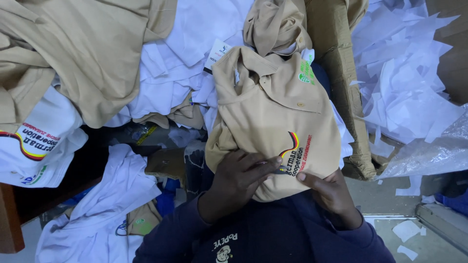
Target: Trimming excess stabilizer fabric from embroidered t-shirts and polo shirts using scissors.
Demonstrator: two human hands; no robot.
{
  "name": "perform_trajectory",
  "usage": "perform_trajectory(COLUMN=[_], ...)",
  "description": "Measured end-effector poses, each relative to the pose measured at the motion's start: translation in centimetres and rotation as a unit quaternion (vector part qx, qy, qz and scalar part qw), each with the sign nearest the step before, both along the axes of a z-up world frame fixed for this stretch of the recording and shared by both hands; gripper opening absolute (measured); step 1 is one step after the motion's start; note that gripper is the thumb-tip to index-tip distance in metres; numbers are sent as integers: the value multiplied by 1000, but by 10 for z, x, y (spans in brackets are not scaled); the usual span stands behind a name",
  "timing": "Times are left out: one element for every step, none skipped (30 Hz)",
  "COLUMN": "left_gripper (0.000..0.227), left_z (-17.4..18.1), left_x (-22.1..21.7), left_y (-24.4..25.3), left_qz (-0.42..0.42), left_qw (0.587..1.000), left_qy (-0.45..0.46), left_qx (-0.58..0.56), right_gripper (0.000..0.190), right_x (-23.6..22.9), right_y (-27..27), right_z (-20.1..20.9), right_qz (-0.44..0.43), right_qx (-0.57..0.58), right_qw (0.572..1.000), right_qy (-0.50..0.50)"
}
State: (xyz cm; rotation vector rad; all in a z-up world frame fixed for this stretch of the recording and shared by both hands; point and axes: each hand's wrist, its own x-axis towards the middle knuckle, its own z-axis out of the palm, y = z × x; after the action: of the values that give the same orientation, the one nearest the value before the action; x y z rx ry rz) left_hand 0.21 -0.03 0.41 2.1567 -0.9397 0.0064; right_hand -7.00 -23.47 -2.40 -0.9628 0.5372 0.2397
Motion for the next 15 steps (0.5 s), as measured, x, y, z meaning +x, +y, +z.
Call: perform_trajectory(left_gripper=[36, 35, 34, 34, 31, 29, 29, 27, 26, 26, 29, 32, 32, 30, 29], left_z=[-2, -3, -5, -4, -3, -2, -3, -5, -6, -5, -5, -5, -3, 0, 2], left_x=[0, -1, -1, -1, -1, 0, 0, 1, 2, 1, 1, 1, -1, -2, -4], left_y=[1, 1, 1, 1, 1, 1, 0, 0, 0, -1, -1, -1, -2, -3, -4], left_qz=[0, -2, -6, -7, -7, -8, -6, -9, -12, -11, -7, -4, -7, 7, 25], left_qw=[1000, 1000, 1000, 1000, 1000, 1000, 1000, 1000, 1000, 1000, 1000, 999, 999, 999, 999], left_qy=[0, 2, 3, 3, -12, -28, -28, -12, 4, 3, 23, 44, 44, 42, 39], left_qx=[0, -1, -3, -3, 1, 5, 4, -11, -25, -25, -16, -7, -7, 5, 16], right_gripper=[61, 61, 60, 60, 61, 63, 63, 63, 63, 63, 57, 50, 50, 50, 49], right_x=[0, 1, 1, 2, 3, 4, 5, 6, 7, 5, 3, 1, 1, 2, 4], right_y=[0, 0, -1, 0, 1, 2, 3, 4, 5, 3, 2, 1, 3, 5, 6], right_z=[0, 0, 0, 2, 5, 7, 10, 12, 14, 10, 6, 2, 4, 5, 6], right_qz=[0, 12, 23, 23, 23, 23, 24, 27, 30, 31, 39, 47, 44, 32, 24], right_qx=[0, -7, -14, -14, -12, -10, -11, -16, -21, -21, -61, -100, -101, -92, -83], right_qw=[1000, 1000, 999, 1000, 1000, 1000, 999, 999, 999, 999, 997, 994, 994, 995, 996], right_qy=[0, -8, -17, -16, -17, -17, -18, -14, -11, -11, -5, 2, 2, -2, -7])
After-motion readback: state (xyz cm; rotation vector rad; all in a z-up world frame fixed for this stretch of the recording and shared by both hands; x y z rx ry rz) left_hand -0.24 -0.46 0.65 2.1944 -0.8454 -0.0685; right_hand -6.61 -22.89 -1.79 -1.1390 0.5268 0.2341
